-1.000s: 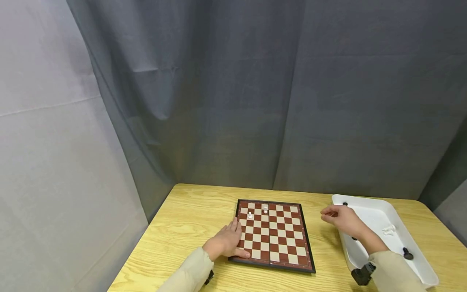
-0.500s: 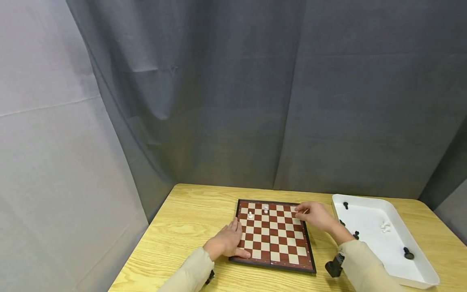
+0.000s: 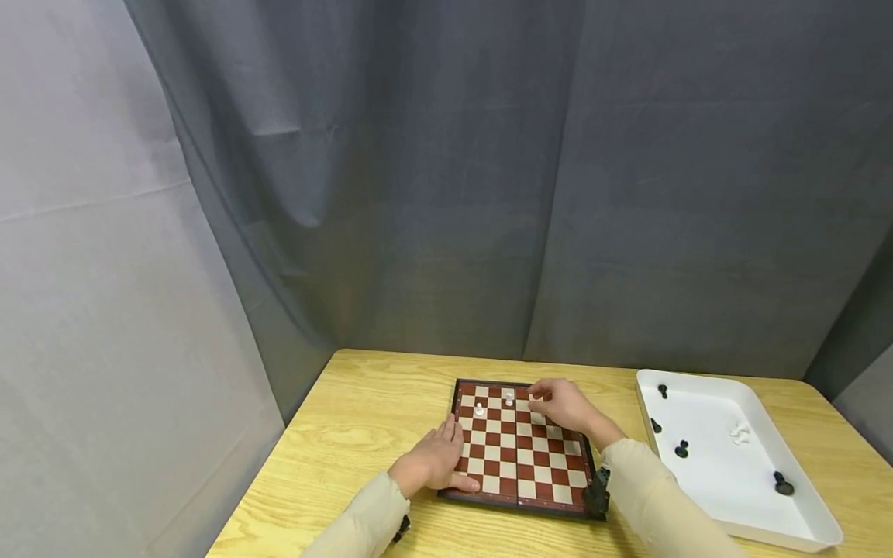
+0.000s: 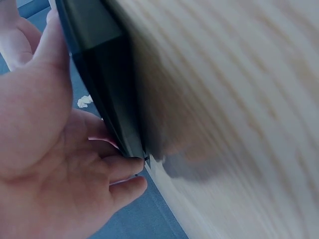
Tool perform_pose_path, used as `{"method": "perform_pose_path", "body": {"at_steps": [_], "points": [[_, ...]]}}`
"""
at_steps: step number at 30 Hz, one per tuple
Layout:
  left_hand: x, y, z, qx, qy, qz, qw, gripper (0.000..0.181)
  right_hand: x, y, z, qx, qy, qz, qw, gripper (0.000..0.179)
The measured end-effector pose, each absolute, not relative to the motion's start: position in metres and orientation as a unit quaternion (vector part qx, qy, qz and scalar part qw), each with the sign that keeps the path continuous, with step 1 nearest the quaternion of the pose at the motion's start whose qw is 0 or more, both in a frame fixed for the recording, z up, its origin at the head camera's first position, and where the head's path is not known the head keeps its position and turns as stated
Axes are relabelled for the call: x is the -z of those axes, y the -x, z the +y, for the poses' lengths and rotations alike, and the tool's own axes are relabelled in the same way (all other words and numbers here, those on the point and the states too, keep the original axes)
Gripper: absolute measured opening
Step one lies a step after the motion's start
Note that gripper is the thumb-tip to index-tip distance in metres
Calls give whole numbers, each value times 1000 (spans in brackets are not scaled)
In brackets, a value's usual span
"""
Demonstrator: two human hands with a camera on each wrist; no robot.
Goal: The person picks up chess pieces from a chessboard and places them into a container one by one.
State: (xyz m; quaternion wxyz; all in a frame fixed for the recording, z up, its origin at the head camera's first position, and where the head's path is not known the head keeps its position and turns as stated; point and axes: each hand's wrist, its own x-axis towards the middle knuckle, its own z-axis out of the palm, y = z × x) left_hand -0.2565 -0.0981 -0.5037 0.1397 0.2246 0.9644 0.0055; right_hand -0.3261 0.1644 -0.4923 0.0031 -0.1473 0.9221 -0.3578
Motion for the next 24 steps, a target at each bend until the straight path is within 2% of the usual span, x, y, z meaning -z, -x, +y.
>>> {"method": "perform_pose_path", "body": {"at_steps": [8,14,24], "points": [[503,256,-99,-14,-223,964,142,108,503,338,148,354,135,925,13,27],[505,256,-101,-23,-220,963,151,108,510,341,140,353,117,928,25,34],[507,256,-101,-23,-216,965,145,109,514,344,127,364,130,922,29,36]]}}
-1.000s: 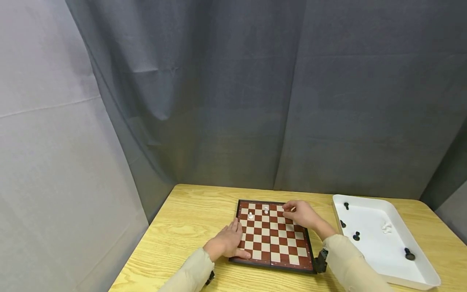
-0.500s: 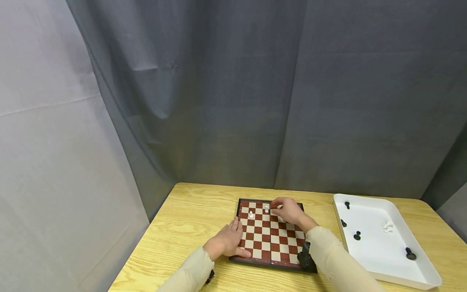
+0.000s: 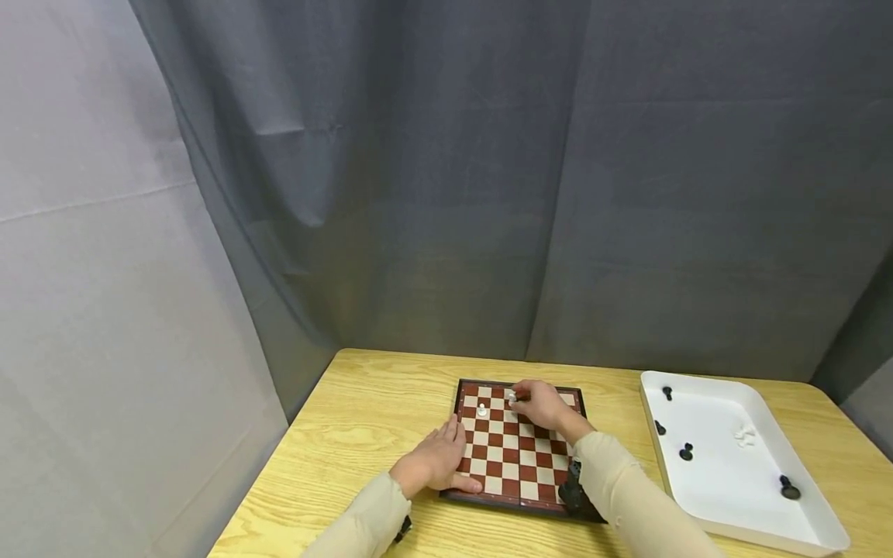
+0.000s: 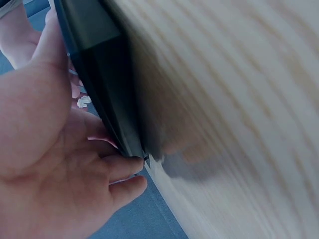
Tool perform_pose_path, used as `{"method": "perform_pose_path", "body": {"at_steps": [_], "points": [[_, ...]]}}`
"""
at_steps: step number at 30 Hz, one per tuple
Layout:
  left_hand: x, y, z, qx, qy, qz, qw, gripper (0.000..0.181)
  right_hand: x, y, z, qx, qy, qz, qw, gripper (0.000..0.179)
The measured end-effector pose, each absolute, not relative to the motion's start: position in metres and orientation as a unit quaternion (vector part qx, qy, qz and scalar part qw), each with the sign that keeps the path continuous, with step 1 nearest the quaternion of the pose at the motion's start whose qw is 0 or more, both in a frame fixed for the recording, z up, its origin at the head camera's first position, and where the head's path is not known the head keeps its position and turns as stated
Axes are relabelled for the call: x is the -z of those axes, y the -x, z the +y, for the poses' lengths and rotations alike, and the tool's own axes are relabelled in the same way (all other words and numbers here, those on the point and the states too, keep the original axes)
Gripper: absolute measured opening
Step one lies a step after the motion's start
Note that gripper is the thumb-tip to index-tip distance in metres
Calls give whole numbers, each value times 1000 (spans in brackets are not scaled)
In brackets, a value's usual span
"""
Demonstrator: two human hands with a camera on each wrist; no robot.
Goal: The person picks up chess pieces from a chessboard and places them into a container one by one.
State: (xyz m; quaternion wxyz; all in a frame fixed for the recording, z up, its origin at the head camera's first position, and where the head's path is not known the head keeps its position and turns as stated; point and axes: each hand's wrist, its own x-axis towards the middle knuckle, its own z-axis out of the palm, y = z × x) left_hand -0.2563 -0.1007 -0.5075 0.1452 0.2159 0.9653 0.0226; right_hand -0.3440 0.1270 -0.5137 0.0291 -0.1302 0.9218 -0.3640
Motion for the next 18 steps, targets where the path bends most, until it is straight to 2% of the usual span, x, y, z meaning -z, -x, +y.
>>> {"method": "perform_pose_path", "body": {"at_steps": [18], "points": [[510,256,-100,-18,-218,965,148,110,521,344,122,360,137,923,2,16]]}}
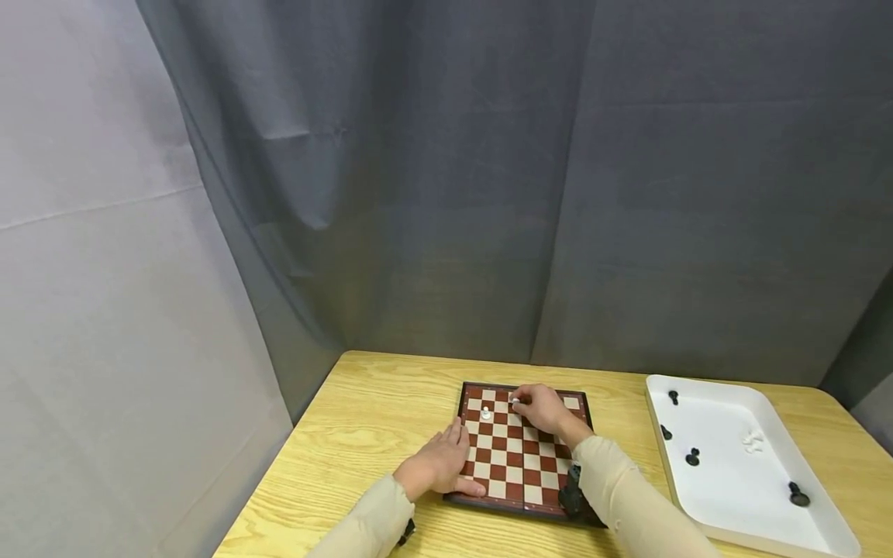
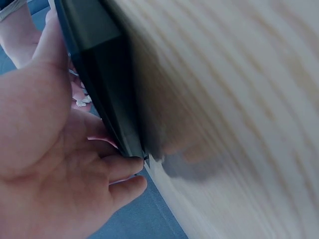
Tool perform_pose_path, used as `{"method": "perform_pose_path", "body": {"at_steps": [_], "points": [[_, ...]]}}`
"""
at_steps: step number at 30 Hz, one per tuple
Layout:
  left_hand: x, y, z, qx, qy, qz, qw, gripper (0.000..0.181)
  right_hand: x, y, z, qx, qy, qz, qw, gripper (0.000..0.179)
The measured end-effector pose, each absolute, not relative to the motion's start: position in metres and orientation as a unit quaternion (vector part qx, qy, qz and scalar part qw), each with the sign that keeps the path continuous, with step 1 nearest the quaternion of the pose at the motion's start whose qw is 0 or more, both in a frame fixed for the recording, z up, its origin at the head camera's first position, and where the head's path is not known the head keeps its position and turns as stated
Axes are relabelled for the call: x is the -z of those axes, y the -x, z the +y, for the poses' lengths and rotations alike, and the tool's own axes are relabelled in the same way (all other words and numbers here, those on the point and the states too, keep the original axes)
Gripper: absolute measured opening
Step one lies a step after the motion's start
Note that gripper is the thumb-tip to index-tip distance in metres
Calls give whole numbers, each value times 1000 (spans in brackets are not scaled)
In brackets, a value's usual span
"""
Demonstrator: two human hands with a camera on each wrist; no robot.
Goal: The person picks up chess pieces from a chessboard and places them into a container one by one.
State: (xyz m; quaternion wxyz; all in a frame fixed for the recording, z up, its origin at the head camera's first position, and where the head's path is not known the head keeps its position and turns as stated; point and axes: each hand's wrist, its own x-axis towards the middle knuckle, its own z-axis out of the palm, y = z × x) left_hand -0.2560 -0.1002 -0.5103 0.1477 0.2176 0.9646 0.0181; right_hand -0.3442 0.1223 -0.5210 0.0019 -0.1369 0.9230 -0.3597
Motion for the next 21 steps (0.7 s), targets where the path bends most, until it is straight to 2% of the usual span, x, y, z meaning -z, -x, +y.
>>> {"method": "perform_pose_path", "body": {"at_steps": [13,21], "points": [[508,258,-93,-13,-218,963,159,109,525,346,131,348,139,927,-21,10],[508,258,-95,-18,-219,963,153,109,524,344,132,368,128,921,-6,9]]}}
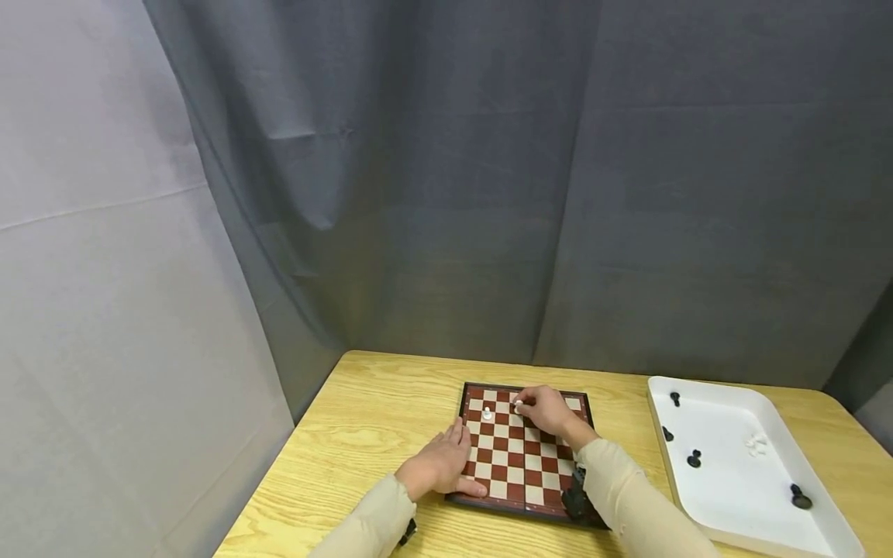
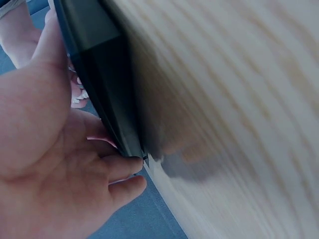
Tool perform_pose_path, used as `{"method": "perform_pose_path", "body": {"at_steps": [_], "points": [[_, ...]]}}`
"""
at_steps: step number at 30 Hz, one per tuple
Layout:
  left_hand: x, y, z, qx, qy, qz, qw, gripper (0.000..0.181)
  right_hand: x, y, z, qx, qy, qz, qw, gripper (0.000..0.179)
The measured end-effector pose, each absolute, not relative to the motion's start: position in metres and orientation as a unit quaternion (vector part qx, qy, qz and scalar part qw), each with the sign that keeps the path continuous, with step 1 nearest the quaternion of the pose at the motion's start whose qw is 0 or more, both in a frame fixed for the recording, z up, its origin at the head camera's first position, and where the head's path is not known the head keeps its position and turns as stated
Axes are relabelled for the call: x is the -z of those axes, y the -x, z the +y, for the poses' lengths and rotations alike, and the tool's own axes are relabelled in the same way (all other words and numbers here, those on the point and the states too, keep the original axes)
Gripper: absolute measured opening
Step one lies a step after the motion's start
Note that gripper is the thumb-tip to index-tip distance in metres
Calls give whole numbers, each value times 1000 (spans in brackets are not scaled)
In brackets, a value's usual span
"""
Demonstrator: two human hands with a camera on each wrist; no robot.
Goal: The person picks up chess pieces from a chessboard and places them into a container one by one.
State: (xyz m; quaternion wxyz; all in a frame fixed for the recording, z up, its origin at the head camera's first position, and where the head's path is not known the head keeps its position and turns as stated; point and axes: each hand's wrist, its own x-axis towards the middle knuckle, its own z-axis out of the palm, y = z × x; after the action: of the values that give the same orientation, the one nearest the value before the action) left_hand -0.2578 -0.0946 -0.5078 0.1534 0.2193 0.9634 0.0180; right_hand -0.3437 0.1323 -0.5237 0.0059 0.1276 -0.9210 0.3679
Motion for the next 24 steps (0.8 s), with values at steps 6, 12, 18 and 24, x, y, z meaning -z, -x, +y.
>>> {"method": "perform_pose_path", "body": {"at_steps": [6,12,18,24], "points": [[508,260,-98,-19,-217,964,153,110,515,338,134,-373,-137,-917,-4,10],[508,263,-99,-29,-214,964,157,110,505,332,137,-371,-156,-915,-4,13],[508,261,-100,-22,-217,964,148,111,493,321,140,-368,-159,-916,-5,16],[507,260,-101,-28,-216,964,149,111,482,310,147,-351,-183,-918,16,15]]}}
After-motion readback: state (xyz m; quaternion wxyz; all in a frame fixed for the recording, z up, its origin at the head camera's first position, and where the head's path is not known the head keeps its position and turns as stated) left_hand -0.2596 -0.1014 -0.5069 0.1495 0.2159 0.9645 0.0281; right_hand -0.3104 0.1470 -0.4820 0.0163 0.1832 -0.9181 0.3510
